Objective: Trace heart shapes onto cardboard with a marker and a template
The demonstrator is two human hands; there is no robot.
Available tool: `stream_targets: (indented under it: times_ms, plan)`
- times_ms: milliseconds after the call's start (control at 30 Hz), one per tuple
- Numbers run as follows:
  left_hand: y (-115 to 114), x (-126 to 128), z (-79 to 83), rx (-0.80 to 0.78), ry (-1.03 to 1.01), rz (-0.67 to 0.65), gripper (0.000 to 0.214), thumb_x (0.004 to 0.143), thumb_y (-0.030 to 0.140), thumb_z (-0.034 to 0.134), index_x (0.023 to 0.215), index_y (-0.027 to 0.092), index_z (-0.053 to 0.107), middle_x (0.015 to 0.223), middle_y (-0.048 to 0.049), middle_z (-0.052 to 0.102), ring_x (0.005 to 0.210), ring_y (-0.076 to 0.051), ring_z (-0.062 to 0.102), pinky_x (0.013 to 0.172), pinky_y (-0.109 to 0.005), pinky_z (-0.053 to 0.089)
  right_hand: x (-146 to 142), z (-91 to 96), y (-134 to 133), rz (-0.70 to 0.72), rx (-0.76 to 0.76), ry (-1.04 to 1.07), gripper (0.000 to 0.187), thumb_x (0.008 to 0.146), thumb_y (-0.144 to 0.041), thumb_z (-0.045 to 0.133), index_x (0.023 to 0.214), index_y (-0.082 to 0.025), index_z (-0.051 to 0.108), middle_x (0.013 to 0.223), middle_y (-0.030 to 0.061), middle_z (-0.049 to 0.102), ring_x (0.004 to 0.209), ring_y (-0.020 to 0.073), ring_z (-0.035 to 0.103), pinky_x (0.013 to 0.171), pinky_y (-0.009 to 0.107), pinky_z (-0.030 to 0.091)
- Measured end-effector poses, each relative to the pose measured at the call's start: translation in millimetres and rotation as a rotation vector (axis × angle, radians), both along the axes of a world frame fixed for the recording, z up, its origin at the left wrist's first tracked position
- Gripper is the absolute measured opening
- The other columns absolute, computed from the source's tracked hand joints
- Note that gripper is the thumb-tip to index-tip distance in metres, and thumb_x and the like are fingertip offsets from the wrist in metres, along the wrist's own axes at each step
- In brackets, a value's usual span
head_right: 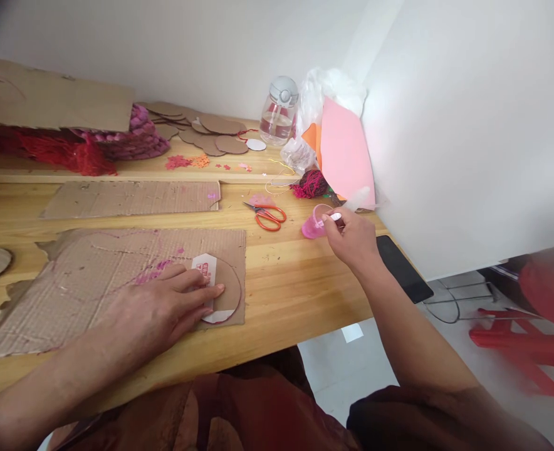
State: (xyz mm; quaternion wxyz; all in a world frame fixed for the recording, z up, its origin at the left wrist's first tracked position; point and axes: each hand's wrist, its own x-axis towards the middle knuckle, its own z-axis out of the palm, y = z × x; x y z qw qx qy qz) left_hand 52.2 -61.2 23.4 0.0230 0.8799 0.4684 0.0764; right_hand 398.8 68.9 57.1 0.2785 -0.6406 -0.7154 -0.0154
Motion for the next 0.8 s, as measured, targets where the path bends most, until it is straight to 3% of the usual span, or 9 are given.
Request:
stream_targets:
  times_ms: [467, 800]
  plan:
    - [0, -1, 0.5, 0.011, 0.006, 0.001, 0.029, 0.098, 0.025, 0.064, 0.123, 0.033, 0.076, 0.107, -0.0024, 0.072, 0.096, -0.022, 0.067, 0.065, -0.031, 0.053, 18, -37.2, -25, 0.076, 0.182, 0.025, 0.033, 0.1, -0.053, 0.048, 0.095, -0.023, 0.063, 0.088, 0.01, 0.077, 0.076, 0.0251, 0.07, 0.071, 0.036, 0.051]
    - [1, -2, -1.8, -0.005, -0.001, 0.002, 0.03, 0.098, 0.027, 0.062, 0.124, 0.033, 0.074, 0.108, -0.0036, 0.072, 0.098, -0.022, 0.066, 0.067, -0.029, 0.05, 11, -34.0, -29, 0.066, 0.113, -0.006, 0.027, 0.099, -0.048, 0.048, 0.096, -0.025, 0.061, 0.097, 0.0126, 0.078, 0.09, 0.0289, 0.071, 0.081, 0.041, 0.053]
